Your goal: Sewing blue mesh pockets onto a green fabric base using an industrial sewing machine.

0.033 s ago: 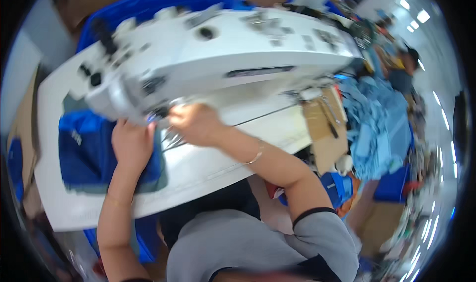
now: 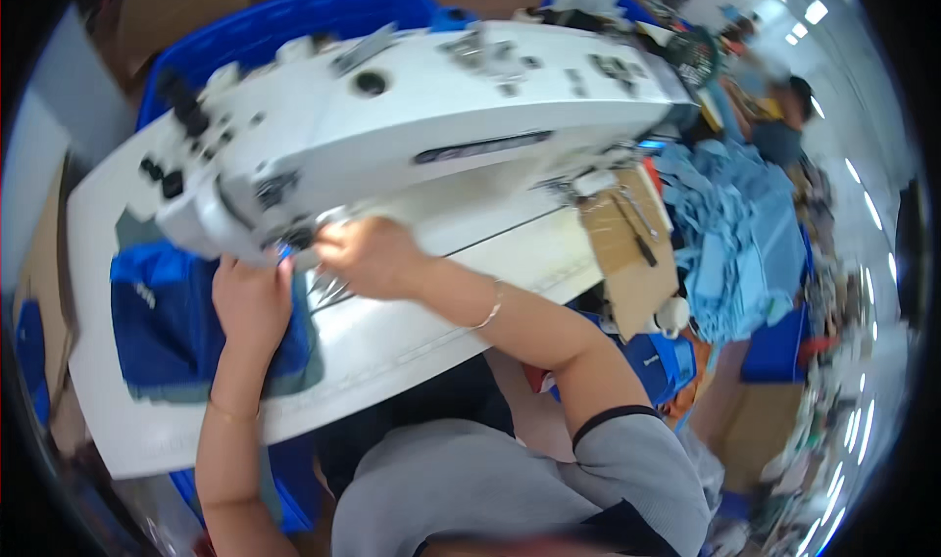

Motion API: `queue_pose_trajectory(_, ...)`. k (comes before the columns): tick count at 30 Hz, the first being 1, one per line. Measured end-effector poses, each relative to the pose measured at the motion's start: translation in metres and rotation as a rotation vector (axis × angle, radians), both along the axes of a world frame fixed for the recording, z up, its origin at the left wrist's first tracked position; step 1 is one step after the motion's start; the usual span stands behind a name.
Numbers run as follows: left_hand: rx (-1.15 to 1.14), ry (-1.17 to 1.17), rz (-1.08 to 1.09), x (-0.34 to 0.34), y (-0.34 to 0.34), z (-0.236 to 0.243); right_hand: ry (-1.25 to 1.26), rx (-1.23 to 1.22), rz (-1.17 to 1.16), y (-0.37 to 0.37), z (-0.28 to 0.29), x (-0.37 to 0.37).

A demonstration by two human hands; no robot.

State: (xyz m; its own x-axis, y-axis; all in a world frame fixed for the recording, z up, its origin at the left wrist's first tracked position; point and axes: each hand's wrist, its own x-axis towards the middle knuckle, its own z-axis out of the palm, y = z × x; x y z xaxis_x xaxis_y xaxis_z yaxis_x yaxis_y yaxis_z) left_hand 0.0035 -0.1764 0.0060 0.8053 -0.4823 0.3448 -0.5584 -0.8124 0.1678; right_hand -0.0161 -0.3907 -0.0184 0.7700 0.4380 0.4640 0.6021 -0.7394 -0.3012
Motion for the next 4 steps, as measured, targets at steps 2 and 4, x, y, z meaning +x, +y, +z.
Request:
queue_pose_trajectory(2,-0.059,-0.160,-0.085,0.004,0.003,-0.010,0.025,-0.006,0.023,0.002,0.001,0.000)
queue_pose_trajectory(4,-0.024,-0.164,-0.057,0.008,0.010,-0.021,0.026,-0.072,-0.013,0.002,-0.002,0.002)
